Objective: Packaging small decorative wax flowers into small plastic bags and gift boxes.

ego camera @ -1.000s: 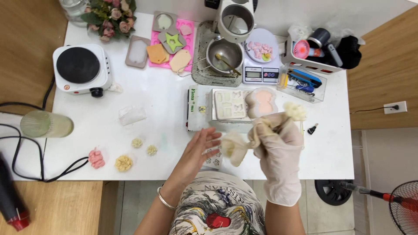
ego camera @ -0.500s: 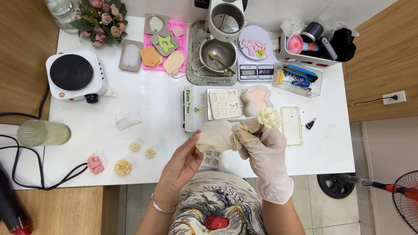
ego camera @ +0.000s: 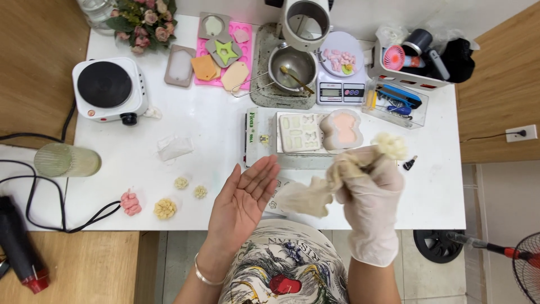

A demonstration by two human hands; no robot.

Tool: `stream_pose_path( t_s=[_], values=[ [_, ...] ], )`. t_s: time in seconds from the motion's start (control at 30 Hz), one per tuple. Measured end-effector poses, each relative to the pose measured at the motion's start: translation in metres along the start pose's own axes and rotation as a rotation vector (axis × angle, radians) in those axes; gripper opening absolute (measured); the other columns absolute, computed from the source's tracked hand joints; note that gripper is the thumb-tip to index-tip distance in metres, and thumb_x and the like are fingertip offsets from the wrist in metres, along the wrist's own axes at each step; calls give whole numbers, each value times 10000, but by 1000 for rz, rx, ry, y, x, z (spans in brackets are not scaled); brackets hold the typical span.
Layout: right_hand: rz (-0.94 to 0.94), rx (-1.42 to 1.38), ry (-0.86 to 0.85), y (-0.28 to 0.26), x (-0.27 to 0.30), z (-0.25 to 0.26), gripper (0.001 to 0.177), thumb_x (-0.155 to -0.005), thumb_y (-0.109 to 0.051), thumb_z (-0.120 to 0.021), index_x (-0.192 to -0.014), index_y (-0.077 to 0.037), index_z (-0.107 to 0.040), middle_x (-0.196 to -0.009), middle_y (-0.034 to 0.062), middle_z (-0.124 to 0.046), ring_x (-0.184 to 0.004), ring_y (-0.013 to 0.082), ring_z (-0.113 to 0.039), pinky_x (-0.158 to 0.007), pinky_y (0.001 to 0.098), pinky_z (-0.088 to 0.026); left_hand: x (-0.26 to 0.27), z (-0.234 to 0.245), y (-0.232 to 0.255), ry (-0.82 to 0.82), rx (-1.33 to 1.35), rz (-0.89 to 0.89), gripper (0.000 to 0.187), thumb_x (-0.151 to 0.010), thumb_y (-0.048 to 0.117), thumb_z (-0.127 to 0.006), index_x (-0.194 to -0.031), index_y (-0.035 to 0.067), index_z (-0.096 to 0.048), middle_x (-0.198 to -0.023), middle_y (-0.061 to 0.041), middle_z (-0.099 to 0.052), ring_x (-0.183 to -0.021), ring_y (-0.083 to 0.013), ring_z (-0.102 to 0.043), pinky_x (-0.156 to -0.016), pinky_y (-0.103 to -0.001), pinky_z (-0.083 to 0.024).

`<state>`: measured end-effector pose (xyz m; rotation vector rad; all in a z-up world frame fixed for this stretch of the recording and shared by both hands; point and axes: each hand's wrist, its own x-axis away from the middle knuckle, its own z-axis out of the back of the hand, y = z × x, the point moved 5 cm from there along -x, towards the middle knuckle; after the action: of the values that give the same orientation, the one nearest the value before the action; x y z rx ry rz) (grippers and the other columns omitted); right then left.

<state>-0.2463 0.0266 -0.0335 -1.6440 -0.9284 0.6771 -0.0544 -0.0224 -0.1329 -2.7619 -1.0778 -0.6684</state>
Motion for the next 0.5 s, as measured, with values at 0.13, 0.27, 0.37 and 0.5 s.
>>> stream_pose_path(
  t_s=[0.13,0.27,0.37,0.5],
  values=[
    [-22,47,79,-10,-4,8,117,-998,-64,-705,-969,18,-627,-740,116,-651,-564,134,-577,-416,220,-375,34,-57,13,-164,-135,-9,604,-1105,370,-273,-1471,-65,-476,-1548,-222,-487,-1434,-299,-488,-1209,-416,-382],
    [19,80,136,-20,-4,8,141,-1015,-93,-709,-1033,2,-605,-754,111,-639,-530,103,-510,-447,213,-365,50,-95,20,-355,-310,-66,586,-1139,349,-293,-1501,-81,-458,-1583,-255,-470,-1482,-340,-468,-1239,-435,-387],
    [21,91,157,-21,-4,10,158,-1014,-104,-713,-1050,7,-607,-756,112,-636,-529,103,-503,-457,214,-366,50,-110,20,-383,-381,-61,593,-1139,354,-304,-1508,-84,-457,-1587,-256,-475,-1487,-335,-478,-1238,-431,-400],
    [35,84,168,-21,-4,13,163,-1011,-103,-715,-1063,7,-607,-762,103,-625,-532,109,-509,-451,221,-365,46,-119,21,-394,-431,-52,615,-1138,359,-314,-1496,-118,-465,-1556,-267,-509,-1454,-338,-519,-1223,-436,-423]
  ],
)
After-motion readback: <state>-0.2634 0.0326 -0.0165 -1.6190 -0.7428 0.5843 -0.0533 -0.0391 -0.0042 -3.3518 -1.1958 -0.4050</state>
